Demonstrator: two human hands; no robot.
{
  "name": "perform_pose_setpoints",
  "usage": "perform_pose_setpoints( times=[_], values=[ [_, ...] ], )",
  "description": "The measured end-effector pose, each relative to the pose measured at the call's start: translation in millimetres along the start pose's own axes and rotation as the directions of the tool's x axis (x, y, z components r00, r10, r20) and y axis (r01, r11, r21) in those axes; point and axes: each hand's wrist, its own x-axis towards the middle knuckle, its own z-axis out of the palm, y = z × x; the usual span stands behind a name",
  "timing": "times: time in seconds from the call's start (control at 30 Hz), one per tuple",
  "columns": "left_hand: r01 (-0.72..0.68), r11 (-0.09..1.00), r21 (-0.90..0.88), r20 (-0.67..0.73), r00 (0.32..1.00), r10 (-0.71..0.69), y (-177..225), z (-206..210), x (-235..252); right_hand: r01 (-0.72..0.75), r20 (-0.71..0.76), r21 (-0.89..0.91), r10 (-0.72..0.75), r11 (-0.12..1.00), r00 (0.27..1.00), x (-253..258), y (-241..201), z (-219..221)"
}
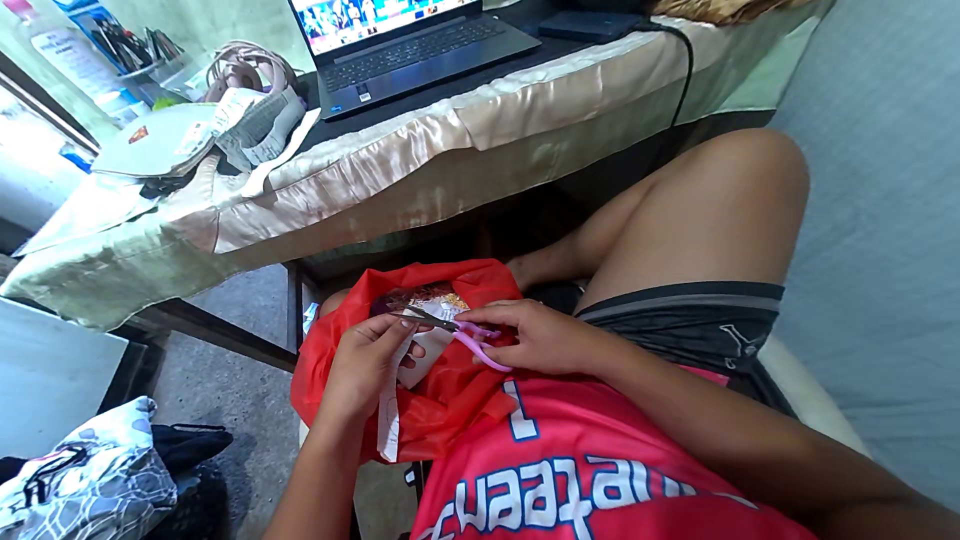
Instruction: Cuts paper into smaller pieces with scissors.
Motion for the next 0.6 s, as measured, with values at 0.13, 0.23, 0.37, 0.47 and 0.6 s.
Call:
perform_pose_setpoints(
  times=[0.13, 0.23, 0.37, 0.47, 0.6],
  values=[
    [-0.019, 1.000, 0.001, 0.009, 1.000, 0.019, 0.0, 0.0, -0.3, -0.007, -0.015, -0.037, 0.006, 0.999, 1.000, 0.2, 0.5, -0.3],
    [-0.020, 1.000, 0.006, 0.011, 1.000, 0.020, 0.7, 0.7, -0.9, -0.018, -0.037, -0.058, 0.016, 0.998, 0.999, 0.0, 0.9, -0.4],
    [-0.006, 1.000, -0.004, 0.003, 1.000, 0.006, 2.8, 2.0, -1.9, -0.019, -0.071, -0.047, 0.016, 0.999, 0.997, 0.4, 3.6, 0.4],
    [-0.001, 1.000, -0.004, 0.006, 1.000, 0.001, 2.4, 1.7, -1.5, -0.014, -0.051, -0.023, 0.013, 1.000, 0.999, 0.3, 3.2, 0.5],
    [-0.009, 1.000, -0.004, 0.002, 1.000, 0.009, -0.7, 0.6, -0.4, 0.008, -0.013, -0.003, -0.008, 1.000, 1.000, -0.4, 1.4, 1.1]
  ],
)
